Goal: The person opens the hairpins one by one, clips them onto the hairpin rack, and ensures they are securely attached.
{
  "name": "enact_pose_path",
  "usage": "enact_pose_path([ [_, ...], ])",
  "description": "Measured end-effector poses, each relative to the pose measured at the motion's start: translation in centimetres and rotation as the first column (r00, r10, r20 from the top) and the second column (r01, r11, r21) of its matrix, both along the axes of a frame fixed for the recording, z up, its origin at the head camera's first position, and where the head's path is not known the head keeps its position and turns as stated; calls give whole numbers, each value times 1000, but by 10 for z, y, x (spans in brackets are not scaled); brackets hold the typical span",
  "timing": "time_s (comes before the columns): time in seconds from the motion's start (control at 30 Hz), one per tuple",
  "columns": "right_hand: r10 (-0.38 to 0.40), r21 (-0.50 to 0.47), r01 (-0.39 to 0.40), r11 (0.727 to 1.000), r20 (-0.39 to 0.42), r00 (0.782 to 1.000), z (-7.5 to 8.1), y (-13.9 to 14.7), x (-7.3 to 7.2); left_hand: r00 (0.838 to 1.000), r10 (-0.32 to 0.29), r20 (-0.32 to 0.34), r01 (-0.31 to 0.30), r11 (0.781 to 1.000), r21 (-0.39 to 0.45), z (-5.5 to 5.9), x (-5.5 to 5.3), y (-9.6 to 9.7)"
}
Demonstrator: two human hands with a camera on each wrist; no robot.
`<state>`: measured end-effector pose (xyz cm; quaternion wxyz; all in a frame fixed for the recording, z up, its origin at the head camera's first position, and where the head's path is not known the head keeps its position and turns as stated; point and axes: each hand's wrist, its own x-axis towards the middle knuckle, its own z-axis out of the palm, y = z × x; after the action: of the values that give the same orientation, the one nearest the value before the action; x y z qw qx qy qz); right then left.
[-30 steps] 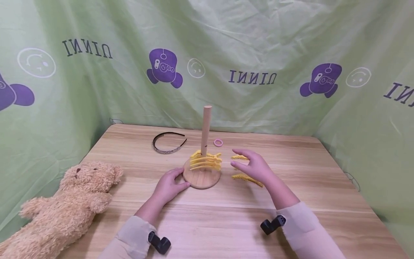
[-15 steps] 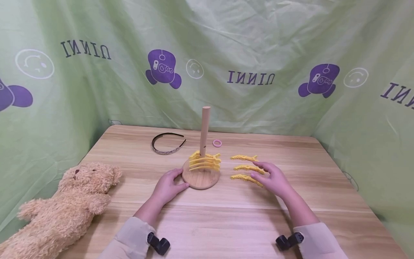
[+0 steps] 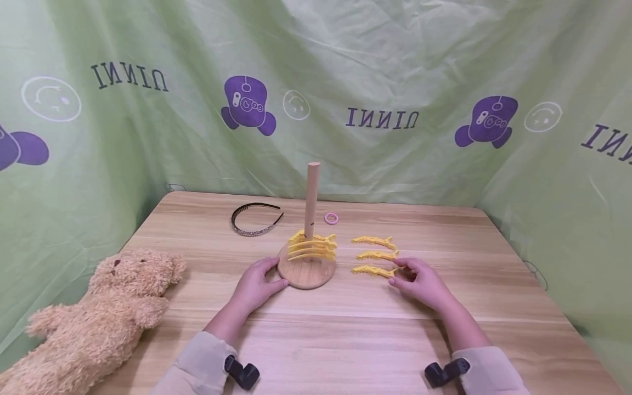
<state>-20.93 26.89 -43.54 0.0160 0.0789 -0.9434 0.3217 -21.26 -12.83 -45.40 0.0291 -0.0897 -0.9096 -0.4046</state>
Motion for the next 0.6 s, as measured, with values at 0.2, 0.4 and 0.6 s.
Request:
enact_pose_path([
  [0.2, 15, -9, -15, 1000, -3, 1000, -5, 2, -2, 1000, 1, 0, -1, 1000, -6, 0, 0, 0],
  [0.4, 51, 17, -51, 999, -17, 999, -8, 3, -3, 1000, -3, -10, 3, 1000, 9, -1, 1, -1],
  [0.6, 61, 26, -61, 998, -16, 998, -9, 4, -4, 998, -5, -63, 5, 1000, 8, 0, 3, 0],
])
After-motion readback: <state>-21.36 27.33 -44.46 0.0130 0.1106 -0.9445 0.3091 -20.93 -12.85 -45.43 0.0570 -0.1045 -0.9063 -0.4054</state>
